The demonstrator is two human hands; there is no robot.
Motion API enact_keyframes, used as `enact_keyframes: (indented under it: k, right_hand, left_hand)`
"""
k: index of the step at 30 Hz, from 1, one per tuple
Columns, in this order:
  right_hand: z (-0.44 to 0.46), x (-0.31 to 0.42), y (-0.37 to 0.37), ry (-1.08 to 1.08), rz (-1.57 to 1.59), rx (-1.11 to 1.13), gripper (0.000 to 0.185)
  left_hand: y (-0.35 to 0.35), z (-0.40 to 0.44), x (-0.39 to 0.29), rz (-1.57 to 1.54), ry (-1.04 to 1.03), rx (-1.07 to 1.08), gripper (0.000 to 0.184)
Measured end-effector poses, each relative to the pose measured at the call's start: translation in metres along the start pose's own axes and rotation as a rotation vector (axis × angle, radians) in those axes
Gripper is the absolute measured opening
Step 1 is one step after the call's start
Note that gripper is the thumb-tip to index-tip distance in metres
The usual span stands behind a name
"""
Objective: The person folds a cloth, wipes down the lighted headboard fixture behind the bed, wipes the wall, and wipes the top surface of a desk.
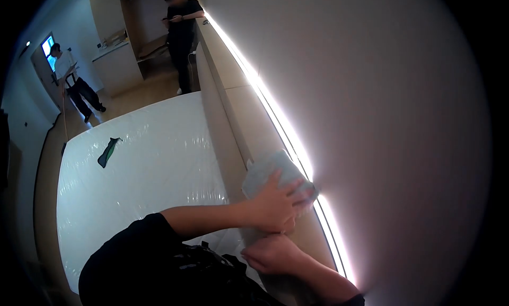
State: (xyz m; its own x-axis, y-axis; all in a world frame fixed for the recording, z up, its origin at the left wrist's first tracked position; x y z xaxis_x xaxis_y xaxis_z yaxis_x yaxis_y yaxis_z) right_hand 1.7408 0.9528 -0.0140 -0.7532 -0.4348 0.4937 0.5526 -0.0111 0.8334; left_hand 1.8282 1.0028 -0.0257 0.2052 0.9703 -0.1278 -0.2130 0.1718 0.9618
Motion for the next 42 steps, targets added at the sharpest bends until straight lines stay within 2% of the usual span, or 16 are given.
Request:
enact_keyframes:
  k: [3,6,9,10,12,14,18,20,22,23,26,27,34,42]
  right_hand:
    - [0.004,0.005,-0.024,-0.008,0.015,0.134,0.017]
    - [0.007,0.002,-0.016,-0.039,-0.07,0.112,0.018]
    - [0.013,-0.004,-0.008,-0.061,-0.005,0.021,0.02]
    - [0.014,-0.006,-0.01,-0.074,-0.019,0.056,0.021]
    - [0.012,-0.011,-0.012,-0.099,-0.044,0.138,0.022]
    - [0.014,-0.013,-0.009,-0.076,0.013,0.071,0.024]
    - [0.022,-0.018,0.001,-0.022,0.059,-0.023,0.026]
    - [0.021,-0.027,0.009,-0.071,-0.084,-0.066,0.03]
    - [0.027,-0.027,0.031,-0.127,-0.344,-0.123,0.035]
    - [0.023,-0.039,0.025,-0.27,-0.383,-0.064,0.04]
    - [0.02,-0.056,0.022,-0.445,-0.434,0.025,0.04]
    - [0.014,-0.067,0.004,-0.468,-0.415,0.088,0.048]
    - [-0.004,-0.081,-0.003,-0.405,-0.35,0.222,0.054]
    - [-0.006,-0.091,-0.003,-0.458,-0.282,0.214,0.05]
  left_hand:
    - [-0.006,-0.012,-0.004,-0.04,0.024,-0.022,0.066]
    - [-0.009,-0.01,0.026,0.005,0.169,-0.032,0.068]
    - [0.007,-0.005,0.117,0.114,0.459,-0.009,0.07]
    - [0.012,-0.005,0.154,0.109,0.573,-0.002,0.07]
    - [0.012,0.001,0.227,0.142,0.678,-0.02,0.068]
    - [0.018,0.007,0.283,0.072,0.796,0.043,0.064]
    - [0.025,0.027,0.363,0.048,0.917,-0.009,0.064]
    - [0.027,0.041,0.398,0.015,0.986,-0.025,0.064]
    - [0.029,0.056,0.433,0.057,1.04,0.021,0.064]
    - [0.028,0.061,0.45,0.078,1.068,0.044,0.064]
    - [0.037,0.072,0.489,0.092,1.106,0.064,0.062]
    - [0.038,0.075,0.502,0.121,1.119,0.067,0.061]
    - [0.046,0.09,0.563,0.061,1.205,-0.041,0.063]
    - [0.038,0.105,0.599,0.145,1.203,0.05,0.065]
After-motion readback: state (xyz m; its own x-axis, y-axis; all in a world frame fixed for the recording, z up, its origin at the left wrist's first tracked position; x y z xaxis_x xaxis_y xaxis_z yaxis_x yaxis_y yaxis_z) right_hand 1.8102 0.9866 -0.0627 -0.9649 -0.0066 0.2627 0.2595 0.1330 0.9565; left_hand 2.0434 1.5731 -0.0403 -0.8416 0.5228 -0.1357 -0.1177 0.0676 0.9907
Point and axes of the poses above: each hand's wrist, its own z-axis towards the middle knuckle, its own y-axis out of the back of the hand, x = y × z, the point moved 9 cm from there along z, towards the middle knuckle, and after that the axes turned 5 degrees about y, right-handed, at the moved point
